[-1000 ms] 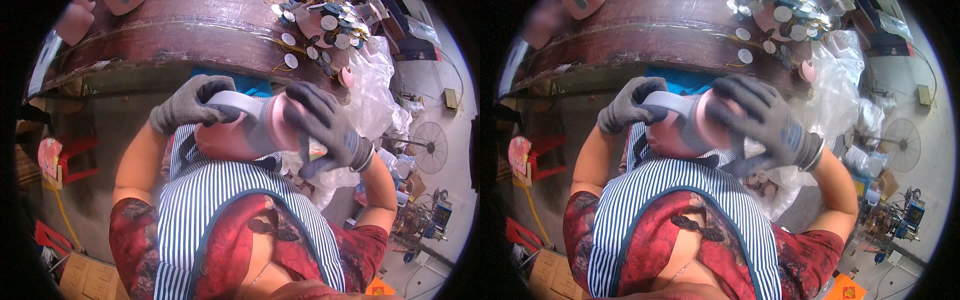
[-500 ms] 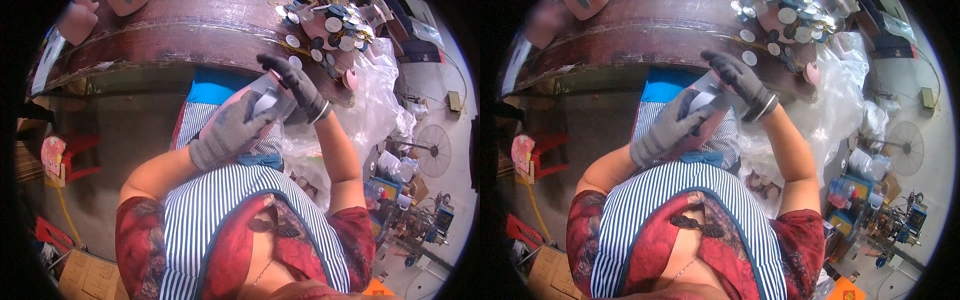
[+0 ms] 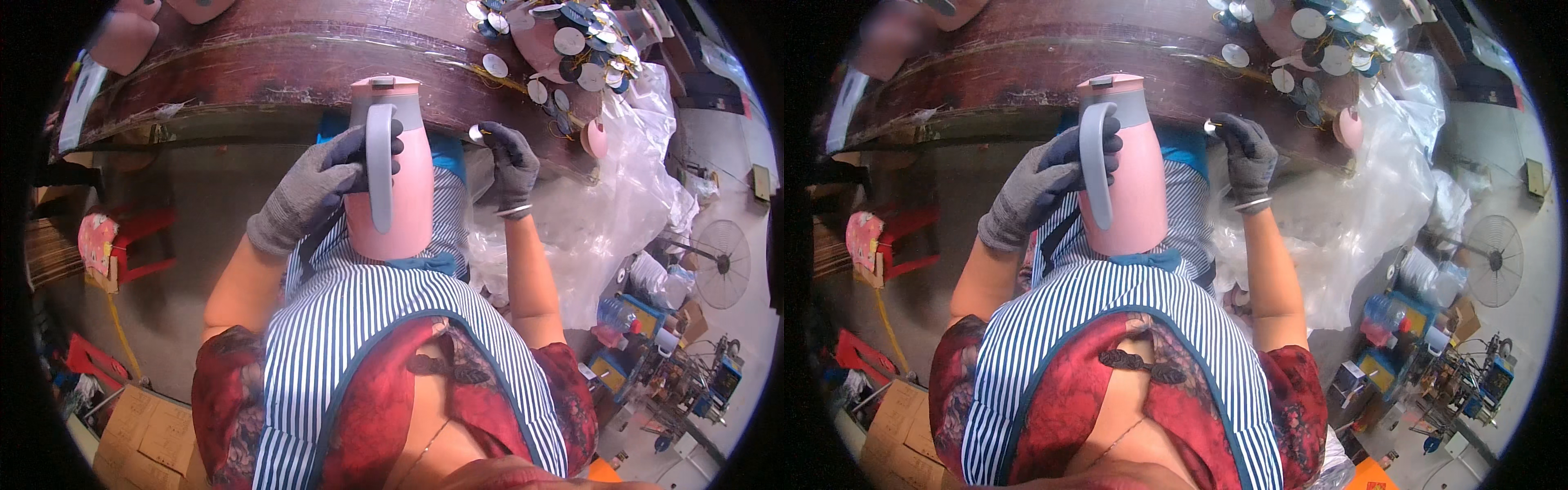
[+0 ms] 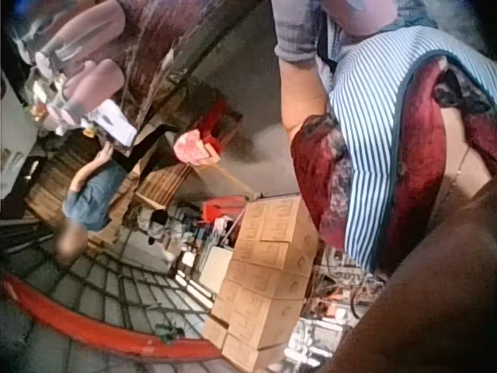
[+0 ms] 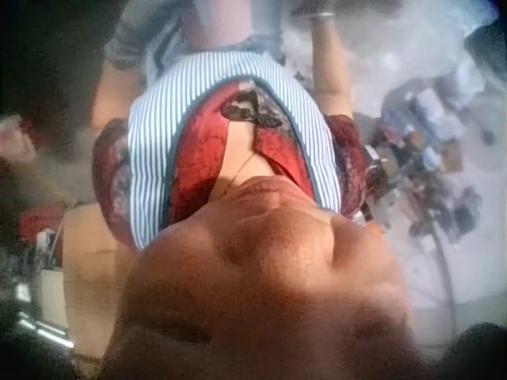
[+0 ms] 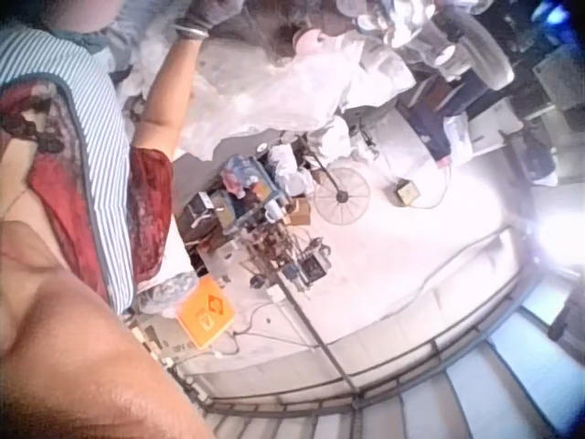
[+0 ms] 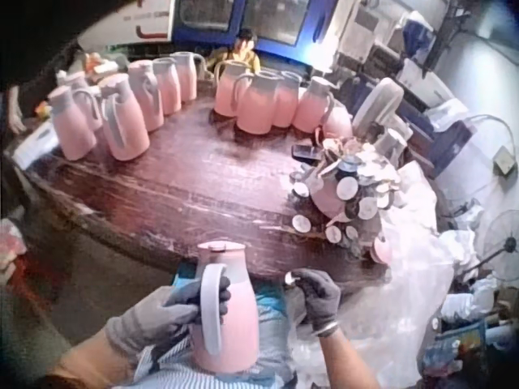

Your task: The person repeatedly picks up pink plastic pitchers from a bag, attaches a grey handle to each one, and places the assembled pitcher on a wooden table. The process is repeated for multiple units in a continuous assembly loop.

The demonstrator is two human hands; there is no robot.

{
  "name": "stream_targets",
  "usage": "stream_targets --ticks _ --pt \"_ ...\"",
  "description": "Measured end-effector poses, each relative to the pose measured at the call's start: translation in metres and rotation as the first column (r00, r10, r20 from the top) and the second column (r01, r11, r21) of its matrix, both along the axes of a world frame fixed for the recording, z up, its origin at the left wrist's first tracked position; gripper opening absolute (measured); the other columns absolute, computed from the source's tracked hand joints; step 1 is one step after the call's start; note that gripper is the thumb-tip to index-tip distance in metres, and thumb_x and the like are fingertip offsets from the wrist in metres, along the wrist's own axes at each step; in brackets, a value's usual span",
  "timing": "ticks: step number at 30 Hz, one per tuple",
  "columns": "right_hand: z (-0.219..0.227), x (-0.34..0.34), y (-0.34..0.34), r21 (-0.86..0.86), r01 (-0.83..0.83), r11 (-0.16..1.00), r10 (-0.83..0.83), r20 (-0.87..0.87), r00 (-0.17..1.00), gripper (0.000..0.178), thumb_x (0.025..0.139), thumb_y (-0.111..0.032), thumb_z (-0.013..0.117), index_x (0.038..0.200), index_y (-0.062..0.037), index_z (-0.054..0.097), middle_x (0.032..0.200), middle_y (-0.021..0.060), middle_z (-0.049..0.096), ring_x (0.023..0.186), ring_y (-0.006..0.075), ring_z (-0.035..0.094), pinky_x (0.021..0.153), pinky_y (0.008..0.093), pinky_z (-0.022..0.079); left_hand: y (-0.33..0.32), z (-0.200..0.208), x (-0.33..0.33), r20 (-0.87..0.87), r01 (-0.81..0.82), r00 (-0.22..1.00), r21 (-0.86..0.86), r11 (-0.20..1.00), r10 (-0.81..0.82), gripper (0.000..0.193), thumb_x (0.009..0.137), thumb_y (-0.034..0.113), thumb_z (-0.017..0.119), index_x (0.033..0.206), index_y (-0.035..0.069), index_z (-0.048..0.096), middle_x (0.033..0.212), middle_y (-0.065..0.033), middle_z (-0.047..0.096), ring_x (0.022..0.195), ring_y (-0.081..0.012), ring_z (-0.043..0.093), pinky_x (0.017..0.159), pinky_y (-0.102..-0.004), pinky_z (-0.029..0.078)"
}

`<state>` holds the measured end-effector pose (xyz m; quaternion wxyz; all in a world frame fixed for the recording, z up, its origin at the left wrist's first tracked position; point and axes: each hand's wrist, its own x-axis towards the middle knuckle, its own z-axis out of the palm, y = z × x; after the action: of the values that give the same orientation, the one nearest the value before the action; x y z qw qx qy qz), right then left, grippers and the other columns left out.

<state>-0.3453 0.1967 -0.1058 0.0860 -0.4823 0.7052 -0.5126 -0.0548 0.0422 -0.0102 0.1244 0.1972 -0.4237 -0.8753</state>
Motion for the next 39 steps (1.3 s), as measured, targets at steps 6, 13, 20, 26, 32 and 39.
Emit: stream_targets --ticks 6,13,20,26,32,39 --pt "0.091 0.064 -0.021 0.299 -0.273 0.914 0.099 0.489 0.867 0.019 0.091 -0.011 0.066 0.106 -0.0006 0.070 0.078 0.0039 0.069 0.063 0.0064 0.061 0.056 0.0218 0.048 0.000 -0.011 -0.016 0.245 0.113 0.954 -0.826 0.552 0.172 0.050 0.086 0.017 0.067 0.132 0.001 0.056 0.122 -0.0155 0.063 0.110 -0.0221 0.063 0.094 -0.0344 0.051" --pt "0.102 0.069 -0.031 0.354 -0.399 0.846 0.337 0.223 0.914 0.017 0.089 -0.012 0.068 0.101 0.0006 0.068 0.090 0.0073 0.070 0.081 0.0103 0.064 0.073 0.0270 0.052 0.008 -0.010 -0.041 0.165 0.024 0.944 -0.898 0.440 0.286 0.034 0.081 0.018 0.072 0.110 0.001 0.066 0.105 -0.0128 0.063 0.096 -0.0266 0.065 0.085 -0.0356 0.053" --pt "0.100 0.047 -0.011 -0.081 -0.547 0.833 0.224 0.954 0.199 0.046 0.084 -0.005 0.070 0.127 0.0014 0.056 0.085 0.0015 0.063 0.069 0.0047 0.053 0.064 0.0194 0.042 -0.007 -0.009 -0.028 0.181 -0.106 0.961 -0.462 0.880 0.211 0.023 0.089 0.015 0.067 0.107 0.001 0.066 0.109 -0.0084 0.062 0.103 -0.0205 0.062 0.092 -0.0353 0.052" --pt "0.100 0.052 -0.014 -0.140 -0.360 0.922 0.286 0.874 0.394 0.065 0.074 -0.007 0.081 0.132 0.0017 0.052 0.128 0.0142 0.060 0.119 0.0217 0.057 0.100 0.0359 0.047 -0.021 0.005 -0.020 -0.030 -0.068 0.997 0.217 0.974 0.076 0.028 0.097 0.023 0.059 0.113 0.000 0.059 0.107 -0.0100 0.064 0.109 -0.0233 0.063 0.099 -0.0399 0.050" --pt "0.104 0.067 -0.030 0.060 -0.182 0.982 0.056 0.819 0.571 0.049 0.081 -0.003 0.074 0.127 0.0017 0.055 0.118 0.0107 0.065 0.100 0.0142 0.062 0.084 0.0273 0.052 -0.017 -0.009 -0.024 -0.101 -0.095 0.984 0.388 0.917 0.145 0.031 0.099 0.023 0.057 0.121 0.002 0.056 0.112 -0.0137 0.065 0.110 -0.0262 0.063 0.102 -0.0476 0.049" --pt "0.060 0.064 -0.026 -0.005 0.071 0.997 -0.002 0.996 0.092 0.029 0.087 0.000 0.061 0.116 0.0022 0.059 0.106 0.0085 0.065 0.080 0.0096 0.059 0.071 0.0236 0.050 -0.018 -0.040 -0.008 -0.308 -0.070 0.898 0.608 0.791 0.316 0.035 0.101 0.022 0.048 0.130 0.004 0.055 0.122 -0.0170 0.062 0.127 -0.0340 0.053 0.111 -0.0574 0.037"
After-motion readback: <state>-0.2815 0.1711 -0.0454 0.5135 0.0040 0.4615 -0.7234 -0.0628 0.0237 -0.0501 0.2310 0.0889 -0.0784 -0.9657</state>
